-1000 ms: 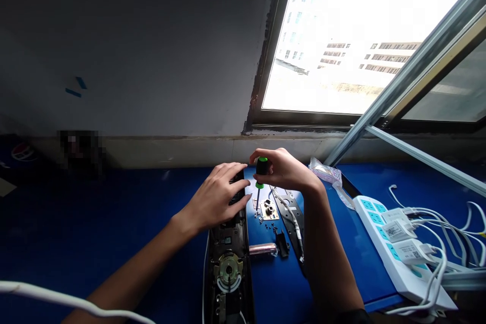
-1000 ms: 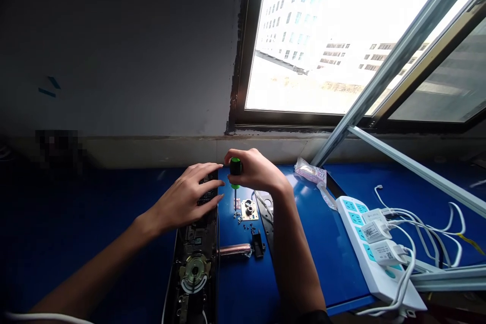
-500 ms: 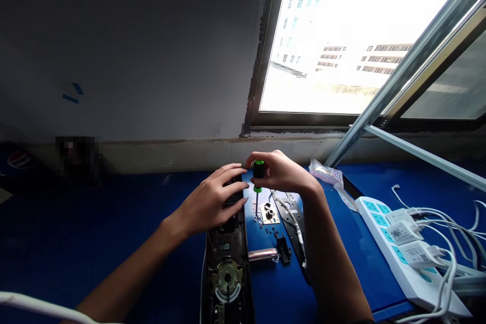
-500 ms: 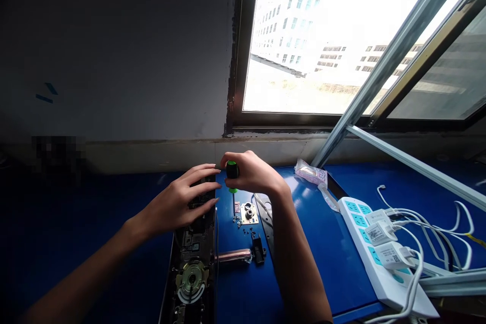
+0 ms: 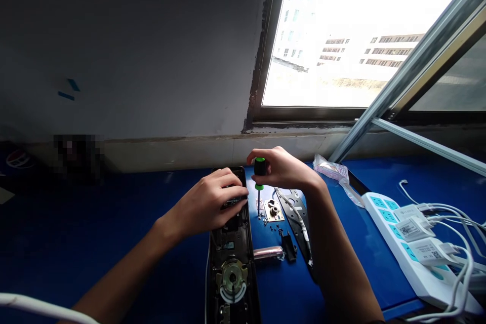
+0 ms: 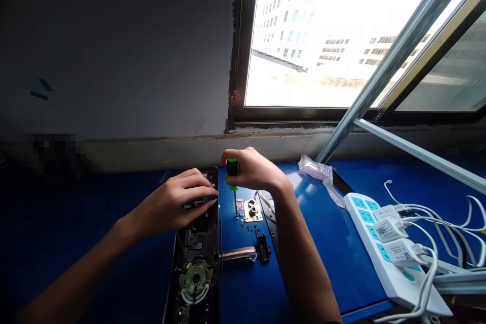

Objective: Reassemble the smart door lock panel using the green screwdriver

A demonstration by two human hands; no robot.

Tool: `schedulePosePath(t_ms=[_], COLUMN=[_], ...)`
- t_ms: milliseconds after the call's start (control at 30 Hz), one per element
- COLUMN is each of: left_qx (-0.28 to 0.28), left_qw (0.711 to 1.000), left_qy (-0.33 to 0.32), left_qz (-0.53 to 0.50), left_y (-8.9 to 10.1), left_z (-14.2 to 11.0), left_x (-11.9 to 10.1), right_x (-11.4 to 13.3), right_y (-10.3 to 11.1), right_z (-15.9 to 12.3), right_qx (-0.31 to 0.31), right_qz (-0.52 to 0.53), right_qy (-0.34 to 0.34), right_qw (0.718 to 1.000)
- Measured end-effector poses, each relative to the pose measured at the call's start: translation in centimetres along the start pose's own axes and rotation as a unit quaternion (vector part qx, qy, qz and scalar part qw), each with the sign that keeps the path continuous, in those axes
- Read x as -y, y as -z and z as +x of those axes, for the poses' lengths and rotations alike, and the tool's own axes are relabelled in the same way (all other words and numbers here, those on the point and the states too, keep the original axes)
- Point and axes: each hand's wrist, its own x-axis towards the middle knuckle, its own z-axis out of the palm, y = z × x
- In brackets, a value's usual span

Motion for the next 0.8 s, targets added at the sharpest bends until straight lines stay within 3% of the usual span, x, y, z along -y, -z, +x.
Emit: schedulePosePath(t_ms=[167, 300, 500, 667, 800], left_qx=[0.009, 0.015, 0.018, 0.026, 0.047], left_qw=[1.000, 0.998, 0.994, 0.990, 0.987], left_qy=[0.022, 0.046, 0.092, 0.120, 0.139], left_qz=[-0.005, -0.028, -0.057, -0.067, -0.064], left_y=[0.4, 1.2, 2.9, 3.9, 4.9], left_z=[0.0, -0.2, -0.5, -0.8, -1.0], left_x=[0.3, 0.7, 1.2, 1.3, 1.2], right_x=[0.0, 0.6, 1.9, 3.0, 3.7], right_y=[0.1, 0.5, 1.0, 0.9, 0.5], right_z=[0.0, -0.5, -1.3, -1.4, -1.0], right_qx=[-0.005, -0.045, -0.215, -0.341, -0.415], right_qz=[0.004, 0.023, 0.057, 0.179, 0.188], right_qy=[-0.005, -0.008, 0.003, 0.026, -0.005], right_qw=[1.000, 0.999, 0.975, 0.922, 0.890])
